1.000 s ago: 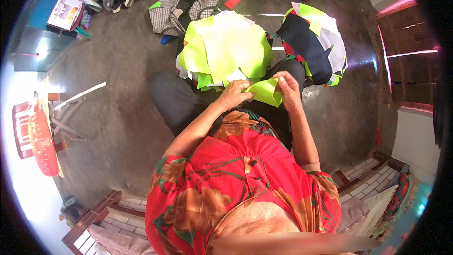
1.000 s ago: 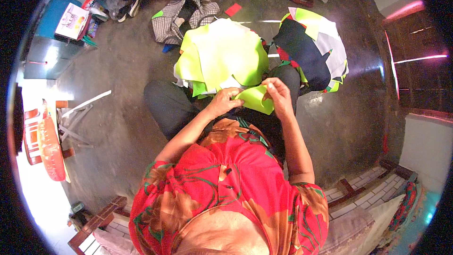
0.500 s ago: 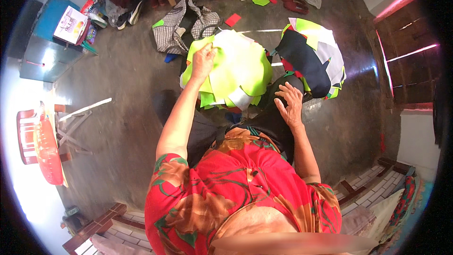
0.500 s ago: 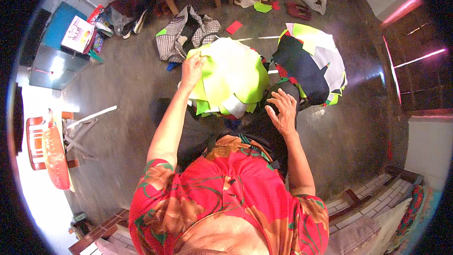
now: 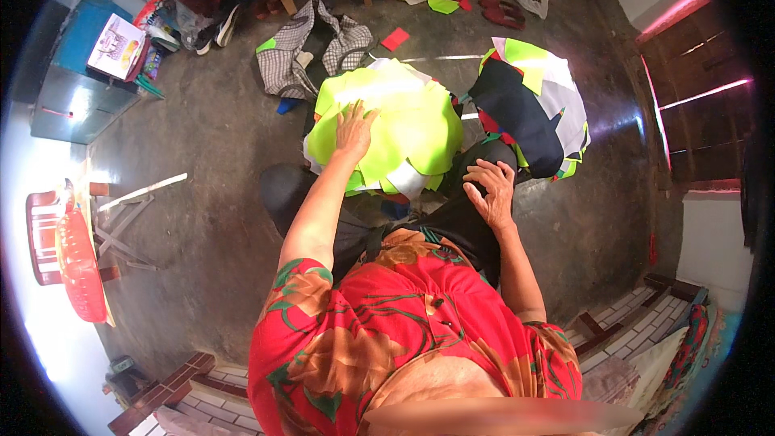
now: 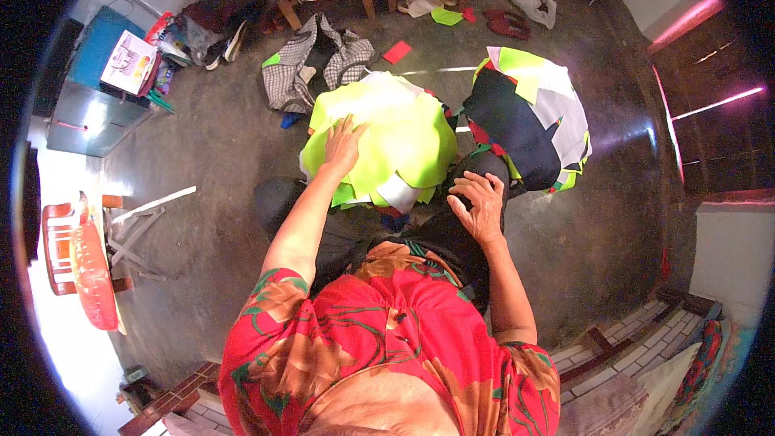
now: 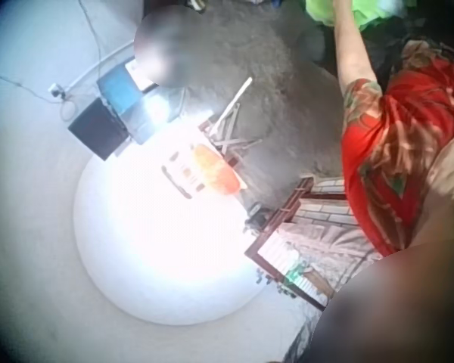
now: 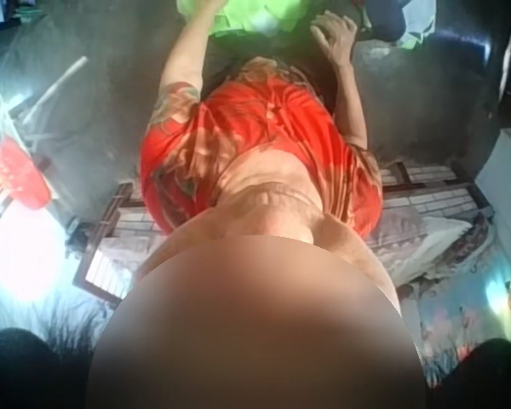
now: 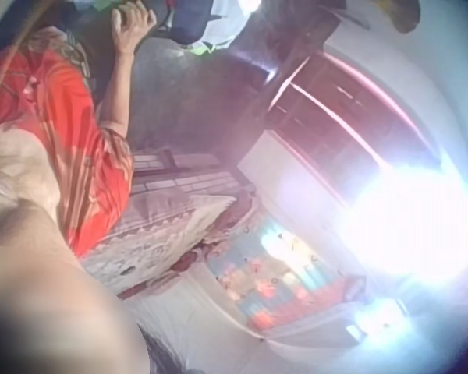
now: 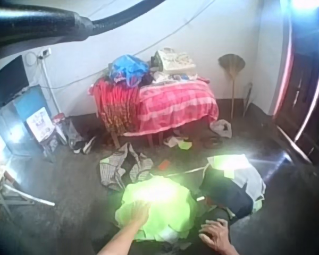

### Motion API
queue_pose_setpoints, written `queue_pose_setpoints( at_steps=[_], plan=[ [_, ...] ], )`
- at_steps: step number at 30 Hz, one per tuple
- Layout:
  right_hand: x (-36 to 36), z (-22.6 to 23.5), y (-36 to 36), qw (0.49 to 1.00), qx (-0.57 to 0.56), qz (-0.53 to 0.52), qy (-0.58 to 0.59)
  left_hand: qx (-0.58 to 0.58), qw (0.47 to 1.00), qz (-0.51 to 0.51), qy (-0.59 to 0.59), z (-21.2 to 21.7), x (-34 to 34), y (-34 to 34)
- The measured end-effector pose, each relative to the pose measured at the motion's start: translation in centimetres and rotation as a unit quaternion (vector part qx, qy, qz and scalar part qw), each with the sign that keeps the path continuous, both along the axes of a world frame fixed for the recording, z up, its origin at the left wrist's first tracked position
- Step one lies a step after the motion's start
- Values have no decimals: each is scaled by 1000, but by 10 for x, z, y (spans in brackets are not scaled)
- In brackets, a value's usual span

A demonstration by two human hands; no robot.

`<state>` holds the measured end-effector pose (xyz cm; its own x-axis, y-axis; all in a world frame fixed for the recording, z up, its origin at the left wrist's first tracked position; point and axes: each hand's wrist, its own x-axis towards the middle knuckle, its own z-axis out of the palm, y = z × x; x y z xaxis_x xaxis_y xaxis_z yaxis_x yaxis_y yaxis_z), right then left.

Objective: The person sits on the floor and sorts through a pile of colorful fabric pieces. They pick up individual pieces, inspect them, and place them into separate stacks based on color or type.

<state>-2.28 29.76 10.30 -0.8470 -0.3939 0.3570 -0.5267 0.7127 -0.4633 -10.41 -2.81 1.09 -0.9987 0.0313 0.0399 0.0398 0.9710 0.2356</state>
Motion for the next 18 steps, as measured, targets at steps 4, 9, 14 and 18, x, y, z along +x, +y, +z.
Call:
queue_pose_setpoints(
  at_steps=[4,9,14,18],
  plan=[
    [-2,-2,1,1000,-5,1,10,38,999,-5,-25,5,3,8],
    [-2,5,-4,1000,-15,-6,-9,120,992,-18,17,-4,9,15],
    [-3,-1,2,1000,-29,-11,2,133,989,-39,40,-18,9,17],
    [-1,-3,5,999,-35,-11,-3,55,998,-24,-2,0,18,24]
  ],
)
